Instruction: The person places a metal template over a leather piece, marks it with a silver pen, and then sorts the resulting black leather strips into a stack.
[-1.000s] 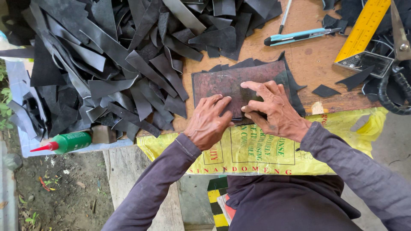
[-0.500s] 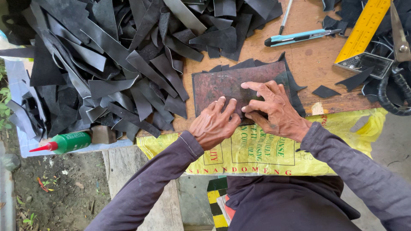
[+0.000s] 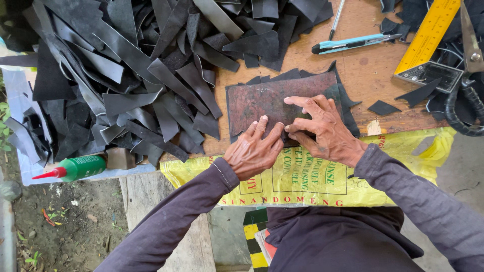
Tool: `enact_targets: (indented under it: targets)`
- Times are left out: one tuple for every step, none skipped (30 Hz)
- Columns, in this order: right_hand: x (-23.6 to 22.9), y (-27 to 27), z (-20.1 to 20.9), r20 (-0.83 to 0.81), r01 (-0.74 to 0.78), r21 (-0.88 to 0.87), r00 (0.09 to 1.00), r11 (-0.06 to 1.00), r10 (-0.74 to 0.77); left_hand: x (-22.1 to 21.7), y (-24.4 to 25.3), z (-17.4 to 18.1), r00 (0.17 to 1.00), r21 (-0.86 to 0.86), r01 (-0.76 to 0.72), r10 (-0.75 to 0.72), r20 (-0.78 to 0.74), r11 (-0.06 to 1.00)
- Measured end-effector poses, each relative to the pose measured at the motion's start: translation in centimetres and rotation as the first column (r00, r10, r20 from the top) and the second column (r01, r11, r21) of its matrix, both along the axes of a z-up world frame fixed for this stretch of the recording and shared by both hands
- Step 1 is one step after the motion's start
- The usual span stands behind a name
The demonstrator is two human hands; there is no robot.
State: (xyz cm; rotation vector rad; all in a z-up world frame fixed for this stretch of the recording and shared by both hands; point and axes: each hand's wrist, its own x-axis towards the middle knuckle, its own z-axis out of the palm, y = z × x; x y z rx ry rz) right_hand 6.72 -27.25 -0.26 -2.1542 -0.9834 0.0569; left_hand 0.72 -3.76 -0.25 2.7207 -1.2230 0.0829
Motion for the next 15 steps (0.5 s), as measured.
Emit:
enact_targets:
  targets:
    - [0.0, 0.0, 0.0, 0.001, -0.001, 0.002, 1.000, 1.000, 0.001, 0.0, 0.0, 0.0, 1.000, 0.004, -0.004, 0.004, -0.004, 1.000]
    - [-0.1, 0.0, -0.1, 0.002, 0.001, 0.001, 1.000, 1.000, -0.001, -0.1, 0.0, 0.0, 1.000, 0.007, -0.008, 0.008, -0.007, 1.000]
    - [-0.1, 0.0, -0.1, 0.004, 0.002, 0.001, 1.000, 1.000, -0.002, -0.1, 0.0, 0.1, 1.000, -0.006, -0.014, 0.014, -0.006, 1.000]
    - [-0.1, 0.0, -0.1, 0.005, 0.004, 0.001, 1.000, 1.000, -0.004, -0.2, 0.0, 0.1, 1.000, -0.019, -0.020, 0.020, -0.005, 1.000]
    - [-0.1, 0.0, -0.2, 0.015, 0.009, -0.002, 1.000, 1.000, -0.009, -0.2, 0.1, 0.2, 1.000, -0.032, -0.026, 0.026, -0.005, 0.999]
    - [-0.1, 0.1, -0.2, 0.024, 0.014, -0.006, 1.000, 1.000, -0.014, -0.3, 0.1, 0.3, 0.999, -0.062, -0.047, 0.046, -0.019, 0.997]
    - [-0.1, 0.3, -0.3, 0.034, 0.019, -0.009, 0.999, 1.000, -0.018, -0.4, 0.1, 0.4, 0.997, -0.091, -0.068, 0.065, -0.034, 0.994]
    - [-0.1, 0.6, -0.4, 0.019, 0.026, -0.027, 1.000, 0.999, -0.025, -0.5, 0.2, 0.5, 0.995, -0.119, -0.090, 0.084, -0.050, 0.989]
    - [0.0, 0.9, -0.5, 0.003, 0.033, -0.045, 0.999, 0.998, -0.033, -0.6, 0.1, 0.6, 0.990, -0.150, -0.130, 0.119, -0.078, 0.980]
    - [0.1, 1.3, -0.5, -0.014, 0.040, -0.064, 0.999, 0.997, -0.041, -0.7, -0.1, 0.7, 0.983, -0.180, -0.170, 0.153, -0.107, 0.969]
    - [0.2, 1.6, -0.5, -0.027, 0.037, -0.086, 0.999, 0.996, -0.040, -0.7, -0.1, 0.8, 0.973, -0.208, -0.212, 0.186, -0.138, 0.955]
    - [0.3, 1.9, -0.5, -0.040, 0.035, -0.106, 0.998, 0.994, -0.039, -0.7, -0.1, 0.9, 0.963, -0.243, -0.245, 0.206, -0.173, 0.939]
    - [0.4, 2.2, -0.3, -0.051, 0.032, -0.126, 0.998, 0.992, -0.039, -0.5, 0.1, 1.1, 0.952, -0.276, -0.277, 0.225, -0.206, 0.920]
    - [0.4, 2.3, 0.0, -0.040, 0.031, -0.122, 0.999, 0.992, -0.036, -0.3, 0.3, 1.3, 0.940, -0.308, -0.310, 0.242, -0.239, 0.899]
    - [0.5, 2.4, 0.3, -0.030, 0.033, -0.120, 0.999, 0.992, -0.037, -0.1, 0.7, 1.5, 0.920, -0.410, -0.376, 0.282, -0.270, 0.831]
